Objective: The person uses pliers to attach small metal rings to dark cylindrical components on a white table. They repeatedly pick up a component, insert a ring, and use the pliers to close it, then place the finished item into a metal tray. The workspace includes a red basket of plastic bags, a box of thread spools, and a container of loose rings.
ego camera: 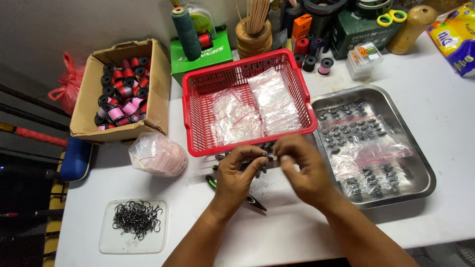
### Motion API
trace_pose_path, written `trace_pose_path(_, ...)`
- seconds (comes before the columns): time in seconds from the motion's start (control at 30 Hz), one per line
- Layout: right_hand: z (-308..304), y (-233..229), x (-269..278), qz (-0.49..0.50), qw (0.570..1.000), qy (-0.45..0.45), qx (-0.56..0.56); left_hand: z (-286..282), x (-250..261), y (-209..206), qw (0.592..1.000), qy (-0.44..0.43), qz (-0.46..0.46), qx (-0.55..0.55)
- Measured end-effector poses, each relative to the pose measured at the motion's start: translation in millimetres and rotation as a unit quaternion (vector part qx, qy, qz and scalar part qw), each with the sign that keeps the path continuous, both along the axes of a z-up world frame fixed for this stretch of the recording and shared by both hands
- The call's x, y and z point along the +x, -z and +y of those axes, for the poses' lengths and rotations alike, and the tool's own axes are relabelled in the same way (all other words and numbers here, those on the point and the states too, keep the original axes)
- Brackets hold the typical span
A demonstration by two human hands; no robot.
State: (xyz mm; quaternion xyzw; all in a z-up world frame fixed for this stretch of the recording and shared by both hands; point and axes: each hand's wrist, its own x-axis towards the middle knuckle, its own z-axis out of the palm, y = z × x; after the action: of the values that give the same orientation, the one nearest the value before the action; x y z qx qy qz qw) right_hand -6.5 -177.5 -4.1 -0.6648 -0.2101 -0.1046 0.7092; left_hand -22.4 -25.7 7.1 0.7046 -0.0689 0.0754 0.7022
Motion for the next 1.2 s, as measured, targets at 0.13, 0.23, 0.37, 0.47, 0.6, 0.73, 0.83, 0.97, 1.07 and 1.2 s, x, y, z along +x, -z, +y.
trace_pose_path(0.13,-1,-13,-5,0.046,0.986,-0.051,0.152,1,2,5,1.0,-0.008,-0.008,-0.006)
trace_pose_path(0.23,0,-8,-5,0.05,0.971,-0.084,0.218,1,1,5,1.0,-0.009,-0.008,-0.01)
trace_pose_path(0.37,0,-6,-6,0.044,0.978,-0.085,0.188,0,0,4,1.0,-0.012,-0.008,-0.004)
trace_pose_path(0.47,0,-7,-8,0.04,0.981,-0.083,0.169,1,-1,5,1.0,-0.014,-0.006,0.0)
trace_pose_path(0.6,-1,-6,-7,0.034,0.986,-0.082,0.14,0,0,3,1.0,-0.011,-0.003,0.001)
trace_pose_path(0.73,0,-14,-9,0.022,0.991,-0.074,0.114,1,1,5,1.0,-0.009,-0.005,0.003)
trace_pose_path(0.83,-1,-17,-11,0.016,0.992,-0.082,0.094,0,0,4,0.999,0.006,0.022,-0.032)
trace_pose_path(0.97,-1,-24,-15,-0.004,0.994,-0.092,0.053,1,1,4,0.994,0.042,0.048,-0.084)
trace_pose_path(1.07,0,-30,-21,-0.034,0.996,-0.082,-0.001,3,-2,6,0.991,0.062,0.071,-0.094)
trace_pose_path(1.2,-7,-33,-14,-0.087,0.993,-0.012,-0.079,2,3,7,0.984,0.059,0.09,-0.142)
